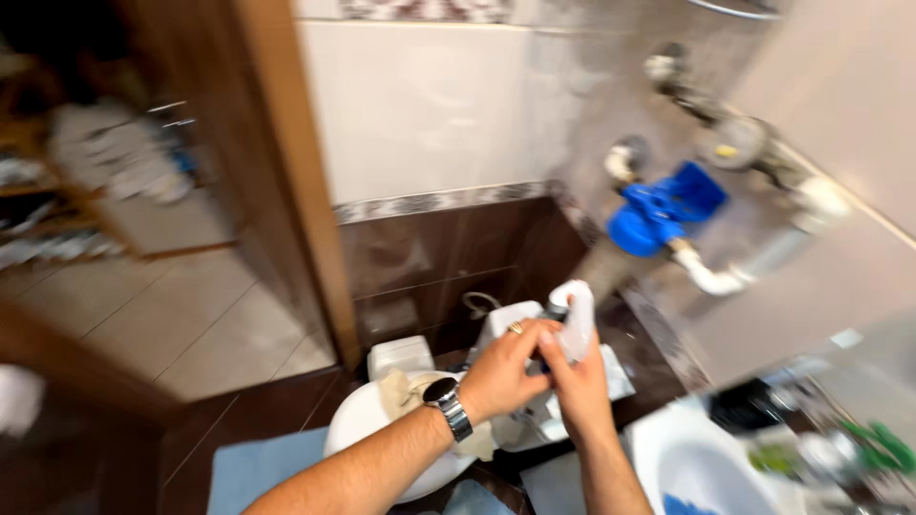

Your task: The person sprays a bathroom mirror with cleaning solution, wipes it with a blue cloth, and then uses a paper towel to dry the surface. They also spray the wall near the washing machine and sink area.

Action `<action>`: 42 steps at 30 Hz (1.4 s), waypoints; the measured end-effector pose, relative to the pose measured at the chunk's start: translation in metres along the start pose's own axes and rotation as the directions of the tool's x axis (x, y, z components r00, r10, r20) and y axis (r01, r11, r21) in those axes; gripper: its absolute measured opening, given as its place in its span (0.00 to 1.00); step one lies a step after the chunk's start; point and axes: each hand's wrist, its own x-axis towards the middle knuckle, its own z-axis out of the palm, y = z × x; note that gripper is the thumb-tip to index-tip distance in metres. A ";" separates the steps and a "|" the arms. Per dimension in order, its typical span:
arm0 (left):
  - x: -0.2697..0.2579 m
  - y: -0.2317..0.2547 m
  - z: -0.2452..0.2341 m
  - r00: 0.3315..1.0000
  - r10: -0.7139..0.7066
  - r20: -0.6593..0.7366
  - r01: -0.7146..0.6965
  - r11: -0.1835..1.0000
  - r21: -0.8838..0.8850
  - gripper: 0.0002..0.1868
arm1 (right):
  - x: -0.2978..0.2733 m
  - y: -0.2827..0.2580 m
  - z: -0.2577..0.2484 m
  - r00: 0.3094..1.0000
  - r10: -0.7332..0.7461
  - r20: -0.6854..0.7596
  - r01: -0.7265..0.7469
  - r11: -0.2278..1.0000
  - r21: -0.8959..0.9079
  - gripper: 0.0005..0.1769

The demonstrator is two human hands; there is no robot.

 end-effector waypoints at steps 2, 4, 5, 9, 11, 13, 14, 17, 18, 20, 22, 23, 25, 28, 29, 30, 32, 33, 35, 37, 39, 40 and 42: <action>-0.017 0.003 -0.013 1.000 0.001 -0.022 -0.001 1.000 0.007 0.27 | -0.006 0.004 0.005 0.994 0.098 0.037 -0.101 0.992 0.079 0.40; -0.036 0.008 -0.031 0.999 -0.032 -0.031 0.033 0.999 0.033 0.24 | -0.008 0.010 0.022 0.986 0.134 0.104 -0.148 0.979 0.142 0.39; -0.047 0.010 -0.043 0.994 -0.100 -0.044 0.102 0.994 0.035 0.23 | -0.008 0.013 0.033 0.983 0.118 0.141 -0.142 0.975 0.172 0.39; -0.093 0.016 -0.087 0.948 -0.250 -0.198 0.258 0.966 0.020 0.16 | -0.012 0.022 0.089 0.943 0.080 0.322 -0.111 0.991 0.080 0.34; -0.112 0.012 -0.112 0.910 -0.258 -0.324 0.284 0.958 0.035 0.12 | -0.013 0.024 0.121 0.881 0.022 0.473 -0.038 0.999 0.025 0.29; -0.133 0.012 -0.142 0.861 -0.257 -0.439 0.319 0.945 0.073 0.10 | -0.011 0.023 0.155 0.812 0.044 0.582 -0.070 0.997 0.021 0.29; -0.145 0.013 -0.157 0.817 -0.292 -0.497 0.370 0.927 0.064 0.09 | -0.016 0.023 0.173 0.778 0.096 0.620 -0.145 0.989 0.029 0.32; -0.185 0.019 -0.200 0.685 -0.307 -0.660 0.464 0.883 0.071 0.07 | -0.024 0.018 0.225 0.629 0.120 0.768 -0.238 0.970 0.044 0.32; -0.199 0.022 -0.214 0.659 -0.249 -0.710 0.461 0.880 0.118 0.06 | -0.027 0.016 0.243 0.569 0.100 0.816 -0.247 0.967 0.054 0.31; -0.226 0.032 -0.237 0.592 -0.183 -0.785 0.498 0.849 0.178 0.06 | -0.036 0.009 0.275 0.483 0.065 0.873 -0.159 0.987 0.014 0.30; -0.252 0.044 -0.253 0.506 -0.169 -0.846 0.574 0.798 0.184 0.05 | -0.047 0.000 0.307 0.406 0.043 0.913 -0.107 0.994 0.000 0.30; -0.264 0.050 -0.258 0.453 -0.139 -0.880 0.602 0.776 0.187 0.05 | -0.053 -0.004 0.323 0.375 0.040 0.926 -0.102 0.995 -0.002 0.30; -0.285 0.068 -0.264 0.345 -0.070 -0.936 0.658 0.729 0.189 0.05 | -0.065 -0.011 0.346 0.295 -0.006 0.955 -0.074 0.997 0.029 0.30; -0.313 0.098 -0.258 0.204 0.038 -0.978 0.713 0.679 0.175 0.05 | -0.082 -0.013 0.375 0.163 -0.095 0.982 -0.044 0.994 0.103 0.29; -0.319 0.109 -0.251 0.143 0.054 -0.988 0.737 0.661 0.143 0.05 | -0.087 -0.014 0.382 0.130 -0.102 0.986 -0.058 0.992 0.110 0.28; -0.325 0.119 -0.243 0.081 0.069 -0.994 0.758 0.643 0.106 0.05 | -0.094 -0.014 0.387 0.096 -0.106 0.990 -0.074 0.991 0.113 0.27; -0.337 0.141 -0.219 -0.015 0.133 -0.991 0.799 0.597 0.068 0.05 | -0.108 -0.016 0.393 0.000 -0.131 0.991 -0.044 0.990 0.131 0.26; -0.343 0.152 -0.204 -0.046 0.179 -0.983 0.822 0.566 0.065 0.05 | -0.115 -0.019 0.393 -0.049 -0.144 0.988 -0.030 0.989 0.143 0.26; -0.352 0.170 -0.170 -0.137 0.250 -0.958 0.853 0.522 0.014 0.05 | -0.132 -0.023 0.391 -0.091 -0.150 0.985 -0.038 0.988 0.147 0.26; -0.362 0.186 -0.134 -0.250 0.300 -0.921 0.865 0.497 -0.073 0.05 | -0.151 -0.027 0.386 -0.150 -0.174 0.973 -0.080 0.983 0.163 0.27; -0.374 0.200 -0.095 -0.381 0.293 -0.877 0.840 0.506 -0.196 0.05 | -0.171 -0.028 0.380 -0.225 -0.220 0.949 -0.163 0.969 0.186 0.27; -0.381 0.208 -0.074 -0.442 0.288 -0.850 0.821 0.512 -0.253 0.06 | -0.180 -0.029 0.377 -0.263 -0.221 0.939 -0.157 0.970 0.184 0.27; -0.403 0.224 -0.033 -0.341 0.484 -0.806 0.940 0.199 -0.278 0.07 | -0.201 -0.033 0.369 -0.328 -0.225 0.918 -0.142 0.972 0.187 0.26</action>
